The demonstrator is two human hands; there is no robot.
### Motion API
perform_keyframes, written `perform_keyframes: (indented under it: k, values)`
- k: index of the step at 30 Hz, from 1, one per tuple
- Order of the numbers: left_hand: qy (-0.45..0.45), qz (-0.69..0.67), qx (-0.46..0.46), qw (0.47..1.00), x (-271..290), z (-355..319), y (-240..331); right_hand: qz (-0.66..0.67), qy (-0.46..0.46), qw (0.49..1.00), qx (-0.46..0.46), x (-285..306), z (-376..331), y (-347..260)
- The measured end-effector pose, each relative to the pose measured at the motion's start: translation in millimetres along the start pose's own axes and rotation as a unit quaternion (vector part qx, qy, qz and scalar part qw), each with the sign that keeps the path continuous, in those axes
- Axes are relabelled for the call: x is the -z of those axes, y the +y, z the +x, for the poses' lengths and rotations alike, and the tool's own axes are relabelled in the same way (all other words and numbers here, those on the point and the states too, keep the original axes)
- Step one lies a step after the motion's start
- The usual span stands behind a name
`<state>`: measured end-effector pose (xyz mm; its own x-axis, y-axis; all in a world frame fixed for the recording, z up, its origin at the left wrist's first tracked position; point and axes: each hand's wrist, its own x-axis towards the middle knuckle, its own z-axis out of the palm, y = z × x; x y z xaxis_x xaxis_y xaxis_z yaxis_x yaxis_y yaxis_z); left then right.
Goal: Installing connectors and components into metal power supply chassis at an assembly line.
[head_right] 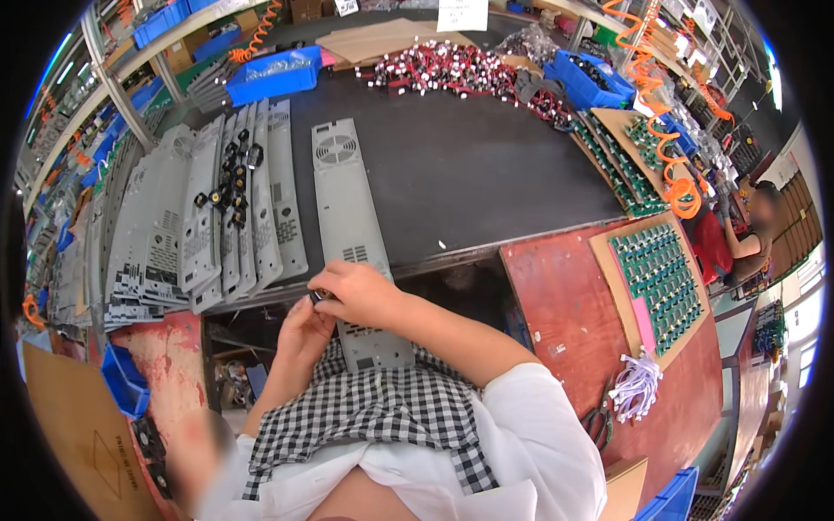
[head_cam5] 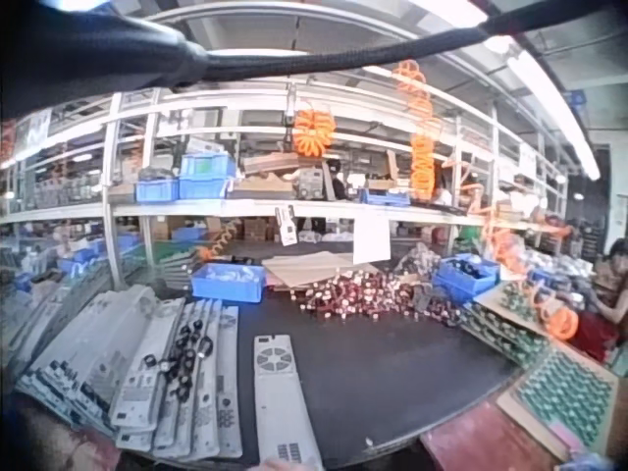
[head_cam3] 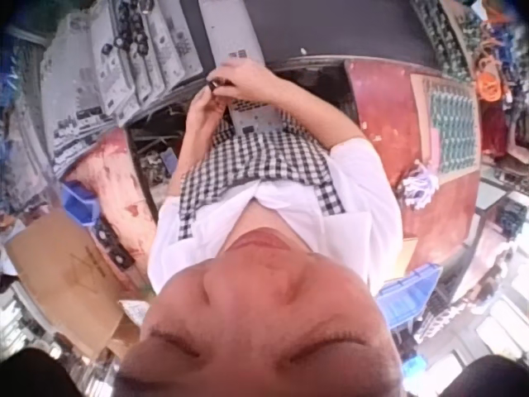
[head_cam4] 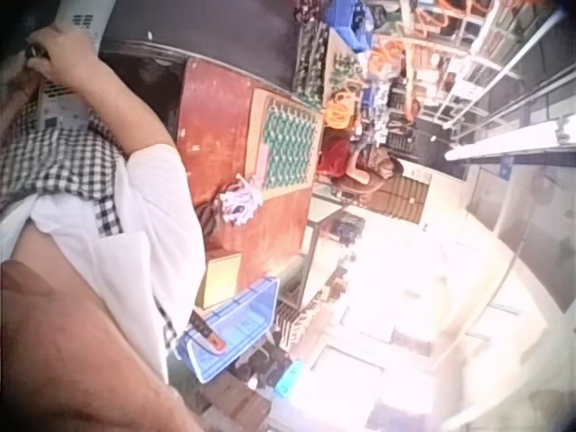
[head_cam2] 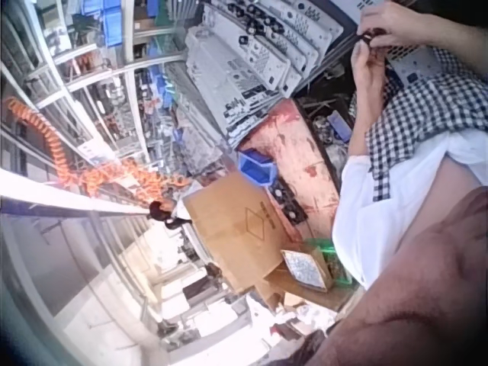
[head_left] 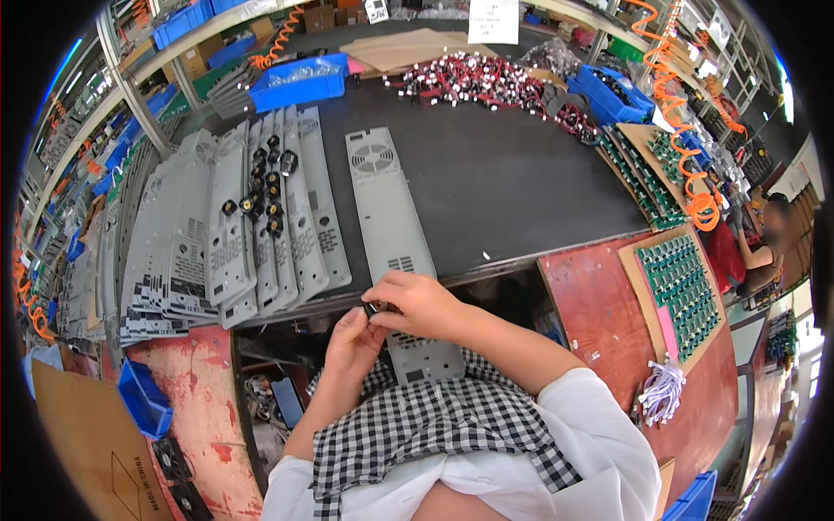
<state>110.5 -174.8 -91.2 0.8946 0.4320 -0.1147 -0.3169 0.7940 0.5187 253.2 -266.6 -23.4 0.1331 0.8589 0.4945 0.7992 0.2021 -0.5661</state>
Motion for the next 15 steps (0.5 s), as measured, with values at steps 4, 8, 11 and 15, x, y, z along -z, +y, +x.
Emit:
perform_keyframes:
  k: [4,8,11,15]
  values:
    - [0.061,0.060,-0.019,0.996,32,-7,0,-0.009,0.037,0.999,-0.030,3,-10,-1]
    - [0.093,-0.008,0.076,0.993,74,3,-30,0.041,-0.012,0.994,-0.098,12,-44,5]
    - [-0.053,0.448,-0.074,0.889,-18,-1,-37,0.074,-0.029,0.988,-0.133,4,-75,9]
    - [-0.133,-0.063,0.164,0.975,40,66,-82,0.107,-0.020,0.988,-0.110,-12,-90,1]
